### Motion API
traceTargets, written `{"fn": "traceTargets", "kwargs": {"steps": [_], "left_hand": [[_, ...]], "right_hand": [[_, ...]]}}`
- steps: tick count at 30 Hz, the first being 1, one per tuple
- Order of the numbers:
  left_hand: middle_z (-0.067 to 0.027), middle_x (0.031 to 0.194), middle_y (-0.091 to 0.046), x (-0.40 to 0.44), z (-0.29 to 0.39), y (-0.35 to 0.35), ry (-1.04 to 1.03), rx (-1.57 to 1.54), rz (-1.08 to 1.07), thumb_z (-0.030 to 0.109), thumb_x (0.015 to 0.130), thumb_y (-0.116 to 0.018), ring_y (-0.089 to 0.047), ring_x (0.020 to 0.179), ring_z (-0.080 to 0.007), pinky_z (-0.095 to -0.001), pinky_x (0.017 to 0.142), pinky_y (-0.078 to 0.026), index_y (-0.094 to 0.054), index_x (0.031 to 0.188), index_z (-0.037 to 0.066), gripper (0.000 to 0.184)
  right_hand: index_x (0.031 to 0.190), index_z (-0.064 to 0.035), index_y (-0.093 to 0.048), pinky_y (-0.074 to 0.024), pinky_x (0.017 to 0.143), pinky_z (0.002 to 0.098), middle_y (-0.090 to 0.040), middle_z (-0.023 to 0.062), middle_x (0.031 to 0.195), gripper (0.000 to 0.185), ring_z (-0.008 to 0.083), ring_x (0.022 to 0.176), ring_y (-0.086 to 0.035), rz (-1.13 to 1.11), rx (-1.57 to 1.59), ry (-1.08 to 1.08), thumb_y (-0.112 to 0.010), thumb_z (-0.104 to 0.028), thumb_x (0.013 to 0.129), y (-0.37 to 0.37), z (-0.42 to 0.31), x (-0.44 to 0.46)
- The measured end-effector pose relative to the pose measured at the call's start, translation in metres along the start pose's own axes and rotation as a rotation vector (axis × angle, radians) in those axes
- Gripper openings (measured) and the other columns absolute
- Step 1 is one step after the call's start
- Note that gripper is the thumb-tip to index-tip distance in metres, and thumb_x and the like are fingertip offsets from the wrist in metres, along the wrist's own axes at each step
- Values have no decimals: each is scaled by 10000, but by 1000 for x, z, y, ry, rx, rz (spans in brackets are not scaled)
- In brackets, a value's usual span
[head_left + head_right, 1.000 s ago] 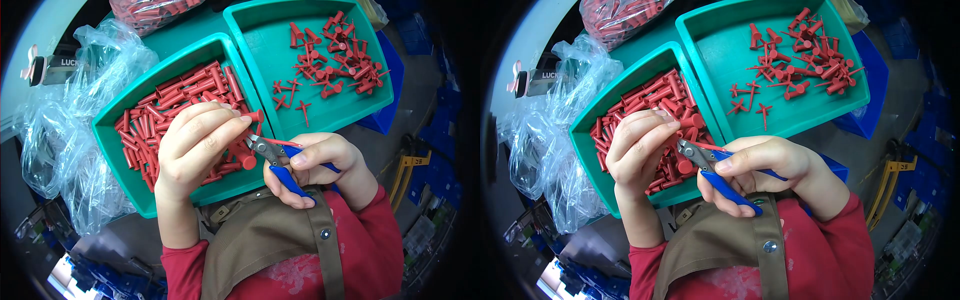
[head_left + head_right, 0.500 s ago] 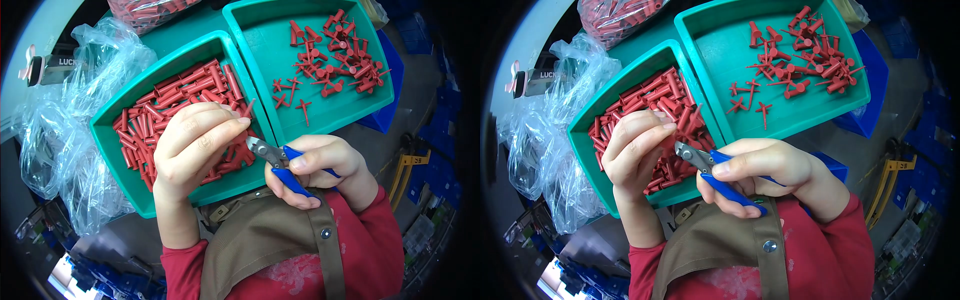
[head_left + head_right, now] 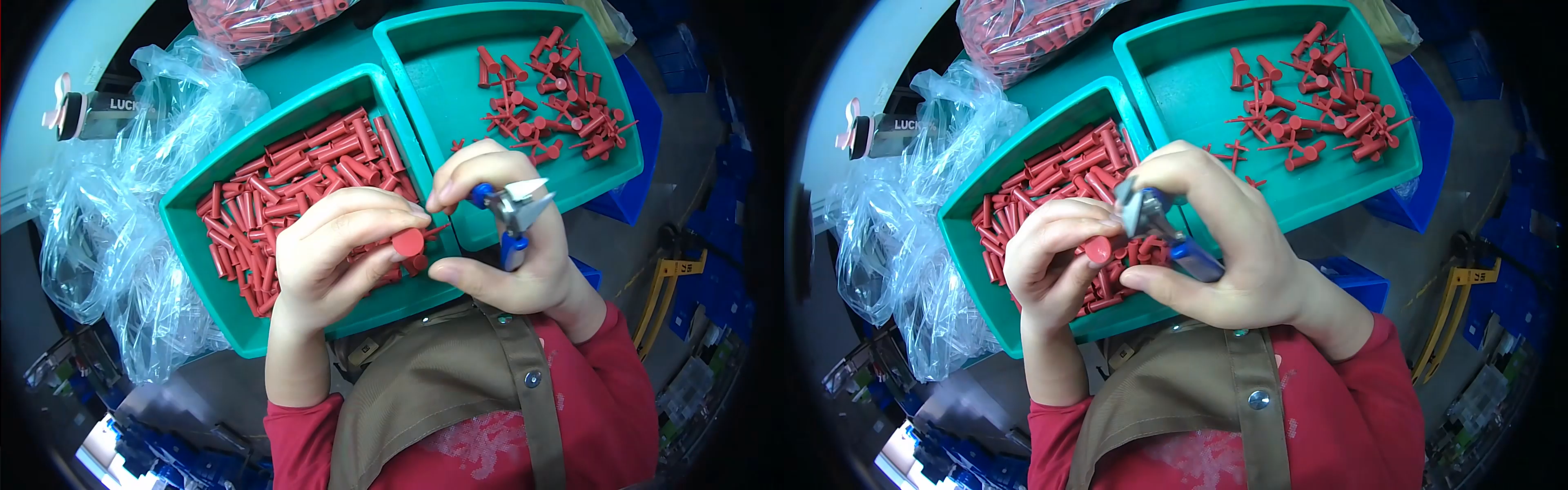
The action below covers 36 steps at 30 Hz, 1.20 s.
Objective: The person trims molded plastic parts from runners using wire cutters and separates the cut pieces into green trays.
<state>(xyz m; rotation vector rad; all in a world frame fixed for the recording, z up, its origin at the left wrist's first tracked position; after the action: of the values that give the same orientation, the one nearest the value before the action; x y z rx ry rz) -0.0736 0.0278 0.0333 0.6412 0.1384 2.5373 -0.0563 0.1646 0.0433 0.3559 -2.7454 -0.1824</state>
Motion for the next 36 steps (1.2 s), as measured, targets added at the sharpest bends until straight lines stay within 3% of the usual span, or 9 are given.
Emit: {"fn": "traceTargets", "kwargs": {"steps": [14,16,23,27,29,30,32,34,36], "left_hand": [[-100,957,-692,3,1,-6,79,-89,-83,18,787,-704,-672,877,-238,-320,740,-537,-702,981,18,194],[-103,951,-692,1,-3,-7,99,-174,-93,23,798,-702,-670,872,-239,-322,749,-535,-703,982,19,184],[-111,951,-681,3,-1,-4,114,-134,-103,9,798,-676,-657,863,-245,-335,745,-522,-696,1007,21,210],[-108,928,-576,-3,-22,23,234,715,-75,-57,700,-564,-571,904,-296,-399,829,-466,-673,990,35,323],[-99,954,-574,-4,-21,26,169,995,-89,-31,666,-568,-559,930,-291,-432,814,-448,-672,974,41,334],[-99,954,-574,-3,-19,26,171,997,-85,-31,666,-568,-559,930,-291,-432,814,-448,-672,974,41,334],[-91,967,-559,2,-7,15,117,708,-105,-21,605,-588,-540,951,-289,-411,853,-411,-681,958,66,376],[-69,958,-572,-2,-15,-8,196,673,-302,77,662,-684,-534,942,-260,-383,804,-398,-680,907,92,245],[-41,932,-579,-12,-29,-24,242,742,-398,206,695,-762,-530,913,-236,-371,770,-377,-674,889,94,242]], "right_hand": [[1065,-29,-523,-449,804,299,-563,113,975,434,195,911,-566,-27,76,-14,-811,-108,750,-7,3,4],[1059,-22,-519,-452,799,303,-560,120,964,404,188,908,-564,-6,230,-102,-793,-108,773,-5,11,2],[1056,-13,-513,-452,787,310,-558,125,958,319,182,890,-560,38,273,-129,-718,-104,831,2,11,-2],[1083,-12,-515,-448,790,310,-565,118,974,301,177,895,-550,177,288,-246,-679,-87,841,23,22,-11],[1079,-10,-524,-449,796,310,-567,110,976,293,178,920,-561,160,97,-343,-674,-76,837,30,28,-15],[1076,-7,-532,-451,802,309,-573,103,975,277,177,930,-570,120,47,-394,-661,-64,838,30,29,-16],[1068,-14,-539,-455,797,281,-575,70,967,248,138,902,-559,120,119,-392,-647,-31,845,28,31,-18],[1061,-21,-546,-459,793,253,-578,38,958,226,98,874,-548,127,188,-394,-632,2,853,27,31,-20],[1076,-13,-548,-460,799,254,-573,40,961,234,100,880,-546,83,241,-434,-631,-13,857,23,30,-21]]}}
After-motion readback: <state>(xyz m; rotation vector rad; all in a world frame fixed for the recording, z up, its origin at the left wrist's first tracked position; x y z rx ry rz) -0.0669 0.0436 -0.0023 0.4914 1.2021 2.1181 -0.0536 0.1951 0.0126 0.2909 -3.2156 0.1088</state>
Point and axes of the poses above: each hand's wrist, its own x-axis towards the middle knuckle, its own y-axis out of the back of the hand, z = x × y, the point moved 9 cm from there along x, towards the middle knuckle
